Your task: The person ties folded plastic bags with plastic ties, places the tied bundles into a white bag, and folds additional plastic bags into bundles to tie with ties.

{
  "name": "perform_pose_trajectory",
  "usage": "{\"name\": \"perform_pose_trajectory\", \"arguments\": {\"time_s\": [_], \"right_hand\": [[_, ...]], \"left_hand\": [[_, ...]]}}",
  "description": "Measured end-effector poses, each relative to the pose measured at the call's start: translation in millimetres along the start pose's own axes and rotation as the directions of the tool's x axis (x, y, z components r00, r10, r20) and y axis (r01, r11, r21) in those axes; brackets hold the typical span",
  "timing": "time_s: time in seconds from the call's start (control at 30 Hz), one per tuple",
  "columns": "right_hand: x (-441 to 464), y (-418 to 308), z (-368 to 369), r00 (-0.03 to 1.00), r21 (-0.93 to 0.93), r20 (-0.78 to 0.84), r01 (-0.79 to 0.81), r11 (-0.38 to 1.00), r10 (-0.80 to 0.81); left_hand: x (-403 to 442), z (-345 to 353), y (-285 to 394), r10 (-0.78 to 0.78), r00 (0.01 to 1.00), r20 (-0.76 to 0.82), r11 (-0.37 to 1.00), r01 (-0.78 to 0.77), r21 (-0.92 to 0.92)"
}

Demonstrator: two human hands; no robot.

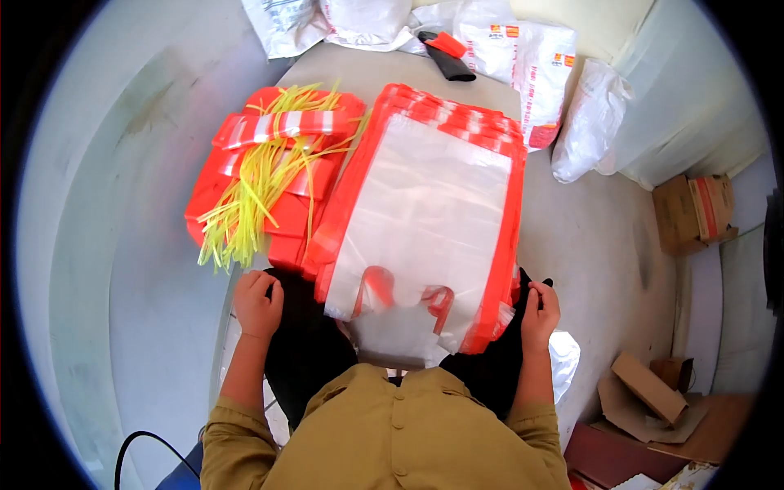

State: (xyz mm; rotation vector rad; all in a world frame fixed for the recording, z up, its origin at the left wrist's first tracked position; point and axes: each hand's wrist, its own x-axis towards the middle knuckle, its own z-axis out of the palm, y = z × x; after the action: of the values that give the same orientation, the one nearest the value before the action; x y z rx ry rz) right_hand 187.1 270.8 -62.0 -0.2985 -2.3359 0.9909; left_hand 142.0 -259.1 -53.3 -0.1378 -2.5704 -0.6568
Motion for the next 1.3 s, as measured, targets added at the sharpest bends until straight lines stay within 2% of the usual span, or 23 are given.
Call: {"name": "perform_pose_trajectory", "arguments": {"time_s": [0.13,0.17,0.2,0.23,0.3,0.37,0.5,0.6,0.8,0.87,0.9,0.93,0.97,1.03,1.17,1.27,1.3], "right_hand": [[-8.9,-68.2,22.3,0.944,0.074,0.229,0.229,0.971,-0.24],[-13.3,-86.0,32.5,0.913,0.111,0.323,0.224,0.968,-0.248],[-20.6,-98.6,46.1,0.857,0.284,0.483,0.042,0.958,-0.181],[-31.6,-107.5,62.0,0.807,0.351,0.565,-0.046,0.935,-0.173],[-43.3,-125.4,82.2,0.727,0.375,0.624,0.041,0.926,-0.285],[-38.9,-149.5,90.0,0.625,0.304,0.606,0.391,0.869,-0.493],[-26.1,-163.1,98.6,0.593,0.093,0.599,0.616,0.782,-0.538],[-23.8,-142.9,110.3,0.581,0.016,0.629,0.655,0.756,-0.517],[-20.6,-120.8,121.7,0.641,0.171,0.436,0.631,0.757,-0.632],[-25.3,-110.9,122.7,0.809,0.287,0.438,0.288,0.914,-0.392],[-26.9,-107.9,122.6,0.855,0.338,0.453,0.098,0.936,-0.253],[-20.7,-118.4,117.9,0.843,0.396,0.534,-0.182,0.9,-0.064],[-10.8,-130.0,110.5,0.775,0.42,0.622,-0.449,0.789,0.11],[-0.2,-135.5,107.2,0.66,0.405,0.703,-0.678,0.614,0.265],[4.4,-127.9,110.2,0.656,0.394,0.701,-0.683,0.615,0.28],[2.3,-124.2,111.8,0.666,0.416,0.7,-0.673,0.611,0.257],[1.6,-124.2,111.6,0.668,0.421,0.699,-0.674,0.607,0.255]], "left_hand": [[-0.7,-2.1,-1.0,0.009,1.0,0.0,1.0,-0.009,0.0],[-1.0,-2.7,-1.1,0.01,1.0,-0.007,1.0,-0.01,0.002],[-1.6,-2.8,-1.6,0.007,1.0,-0.011,1.0,-0.007,-0.002],[-2.3,-2.7,-1.9,0.001,1.0,-0.017,1.0,-0.001,-0.006],[-2.8,-2.8,-2.9,-0.001,1.0,-0.029,1.0,0.0,-0.013],[-3.6,-5.1,-3.7,0.005,0.999,-0.038,1.0,-0.006,-0.014],[-6.6,-9.3,-6.1,-0.052,0.998,-0.018,0.998,0.052,-0.025],[-6.5,-5.9,-10.8,-0.044,0.999,-0.018,0.998,0.043,-0.038],[-3.6,-6.1,-7.7,-0.052,0.999,-0.004,0.997,0.051,-0.057],[-4.2,-5.2,-7.2,-0.056,0.998,-0.001,0.997,0.056,-0.058],[-4.4,-5.4,-6.8,-0.054,0.999,0.004,0.997,0.054,-0.049],[-4.4,-6.0,-5.8,-0.051,0.999,0.009,0.998,0.051,-0.04],[-3.6,-6.4,-3.7,-0.045,0.999,0.016,0.998,0.046,-0.033],[-3.0,-6.5,-2.5,-0.046,0.999,0.029,0.998,0.047,-0.04],[3.9,-11.8,7.3,0.003,0.998,0.06,0.998,0.001,-0.06],[10.6,-1.3,28.8,-0.076,0.989,0.126,0.941,0.113,-0.319],[12.8,3.4,37.6,-0.139,0.965,0.221,0.884,0.221,-0.411]]}}
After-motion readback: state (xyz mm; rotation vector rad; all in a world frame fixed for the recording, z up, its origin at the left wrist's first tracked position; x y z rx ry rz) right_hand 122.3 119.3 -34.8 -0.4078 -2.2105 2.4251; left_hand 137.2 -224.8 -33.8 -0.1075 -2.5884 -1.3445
